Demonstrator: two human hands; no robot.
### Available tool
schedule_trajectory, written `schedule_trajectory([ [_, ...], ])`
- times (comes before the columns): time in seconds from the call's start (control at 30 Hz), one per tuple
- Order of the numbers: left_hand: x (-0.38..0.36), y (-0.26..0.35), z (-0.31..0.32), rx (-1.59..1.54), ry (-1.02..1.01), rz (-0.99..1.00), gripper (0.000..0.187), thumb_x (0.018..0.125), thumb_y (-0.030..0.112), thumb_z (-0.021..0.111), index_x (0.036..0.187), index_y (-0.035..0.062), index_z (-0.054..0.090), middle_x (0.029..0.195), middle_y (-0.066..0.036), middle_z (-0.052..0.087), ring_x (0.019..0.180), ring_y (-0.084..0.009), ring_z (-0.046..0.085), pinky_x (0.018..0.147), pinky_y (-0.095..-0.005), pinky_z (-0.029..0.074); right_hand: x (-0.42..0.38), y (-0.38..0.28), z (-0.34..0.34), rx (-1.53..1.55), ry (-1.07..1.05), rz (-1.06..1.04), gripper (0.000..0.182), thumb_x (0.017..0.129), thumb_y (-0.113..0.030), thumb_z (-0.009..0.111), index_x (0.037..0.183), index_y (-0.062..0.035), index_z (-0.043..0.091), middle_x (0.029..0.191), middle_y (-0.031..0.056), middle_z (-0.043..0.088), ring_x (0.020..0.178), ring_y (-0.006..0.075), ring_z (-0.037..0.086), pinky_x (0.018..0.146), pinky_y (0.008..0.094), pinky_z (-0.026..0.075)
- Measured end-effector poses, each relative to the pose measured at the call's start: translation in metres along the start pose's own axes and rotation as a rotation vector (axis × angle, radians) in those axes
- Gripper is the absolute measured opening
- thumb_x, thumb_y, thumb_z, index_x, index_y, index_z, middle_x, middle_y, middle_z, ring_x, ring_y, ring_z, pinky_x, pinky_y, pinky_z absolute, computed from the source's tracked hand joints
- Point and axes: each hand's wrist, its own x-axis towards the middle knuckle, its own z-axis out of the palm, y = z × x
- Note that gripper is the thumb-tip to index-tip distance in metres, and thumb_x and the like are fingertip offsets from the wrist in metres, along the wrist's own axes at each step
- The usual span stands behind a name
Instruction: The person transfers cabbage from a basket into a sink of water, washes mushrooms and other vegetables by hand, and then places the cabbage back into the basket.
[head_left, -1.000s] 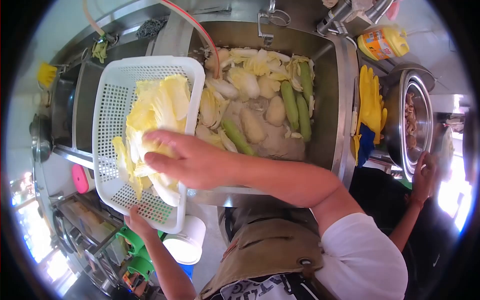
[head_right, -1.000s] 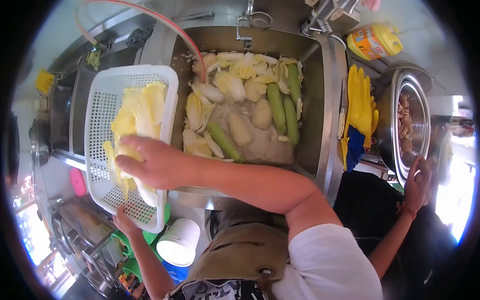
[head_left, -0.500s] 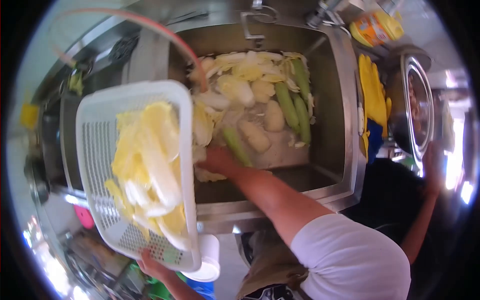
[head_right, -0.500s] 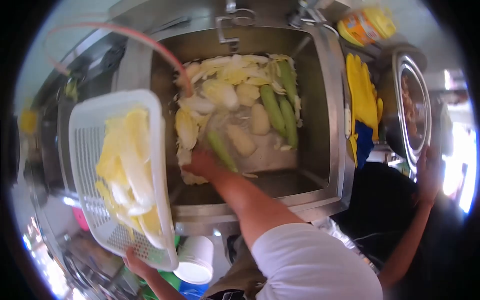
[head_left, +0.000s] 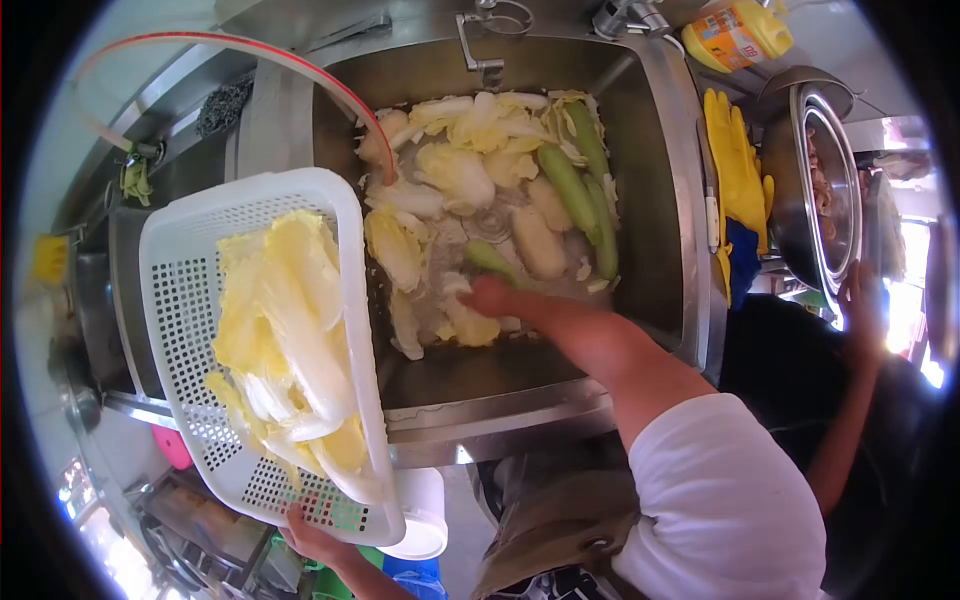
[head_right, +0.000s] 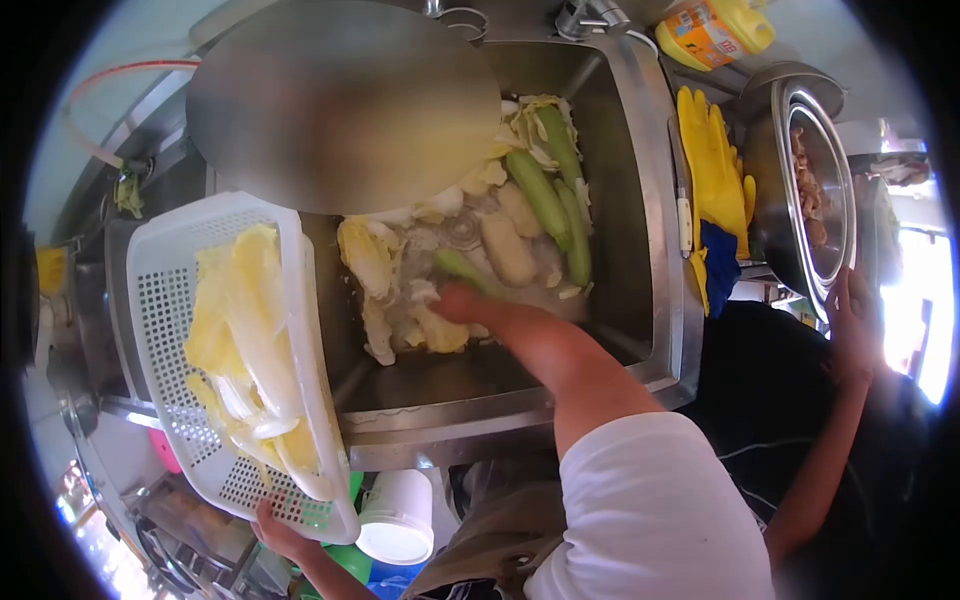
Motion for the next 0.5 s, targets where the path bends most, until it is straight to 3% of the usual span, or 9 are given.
schedule_trajectory([
  [0.07,0.000,-0.001,-0.001,-0.007,0.005,0.007,0.036,0.079,0.012,0.056,0.112,-0.0026,0.051,0.100,-0.016,0.058,0.078,-0.0222,0.062,0.065,-0.0340,0.055,0.010,0.015,-0.006,0.028,0.038,-0.050,0.043,0.081,-0.026,0.061,0.116,-0.0006,0.061,0.117,0.0250,0.059,0.111,0.0358,0.057,0.092,0.0460,0.046],
  [0.13,0.000,-0.002,0.001,-0.025,0.023,-0.003,0.035,0.079,0.011,0.056,0.111,-0.0029,0.051,0.100,-0.016,0.058,0.079,-0.0224,0.062,0.065,-0.0342,0.055,0.016,0.015,0.009,0.014,0.433,-0.142,0.042,0.079,-0.021,0.063,0.116,-0.0018,0.061,0.115,0.0245,0.060,0.112,0.0352,0.057,0.091,0.0459,0.047],
  [0.2,0.000,-0.002,0.001,-0.026,0.033,-0.002,0.034,0.079,0.011,0.055,0.110,-0.0033,0.051,0.099,-0.016,0.058,0.078,-0.0226,0.062,0.064,-0.0344,0.055,0.016,-0.005,0.008,0.025,0.567,-0.144,0.041,0.077,-0.017,0.064,0.115,-0.0021,0.061,0.113,0.0236,0.061,0.108,0.0359,0.058,0.089,0.0458,0.048],
  [0.3,0.002,-0.003,-0.002,-0.011,0.011,0.010,0.032,0.079,0.011,0.055,0.108,-0.0040,0.050,0.097,-0.017,0.058,0.077,-0.0231,0.062,0.064,-0.0347,0.055,0.013,-0.054,-0.019,-0.099,0.301,-0.109,0.038,0.076,-0.012,0.064,0.113,-0.0021,0.061,0.109,0.0216,0.062,0.100,0.0375,0.061,0.086,0.0457,0.050],
  [0.37,0.000,-0.001,-0.001,-0.006,-0.030,0.011,0.031,0.079,0.011,0.055,0.106,-0.0045,0.050,0.095,-0.017,0.058,0.075,-0.0234,0.061,0.063,-0.0348,0.055,0.047,-0.040,-0.002,-0.403,0.007,-0.201,0.035,0.076,-0.010,0.062,0.110,-0.0037,0.063,0.106,0.0198,0.063,0.098,0.0365,0.062,0.085,0.0457,0.051],
  [0.47,-0.006,0.002,0.007,-0.055,-0.020,0.029,0.032,0.079,0.011,0.055,0.106,-0.0046,0.050,0.095,-0.017,0.057,0.075,-0.0237,0.061,0.063,-0.0351,0.055,0.041,-0.014,0.008,-0.370,0.099,-0.360,0.025,0.078,-0.009,0.057,0.101,-0.0042,0.067,0.099,0.0193,0.065,0.094,0.0361,0.063,0.083,0.0458,0.051],
  [0.5,-0.006,0.002,0.006,-0.040,-0.013,0.020,0.033,0.078,0.011,0.055,0.107,-0.0047,0.050,0.096,-0.017,0.057,0.076,-0.0237,0.061,0.063,-0.0351,0.055,0.047,0.000,0.012,-0.341,0.161,-0.291,0.023,0.079,-0.010,0.056,0.098,-0.0043,0.067,0.097,0.0195,0.065,0.093,0.0362,0.063,0.082,0.0460,0.051],
])
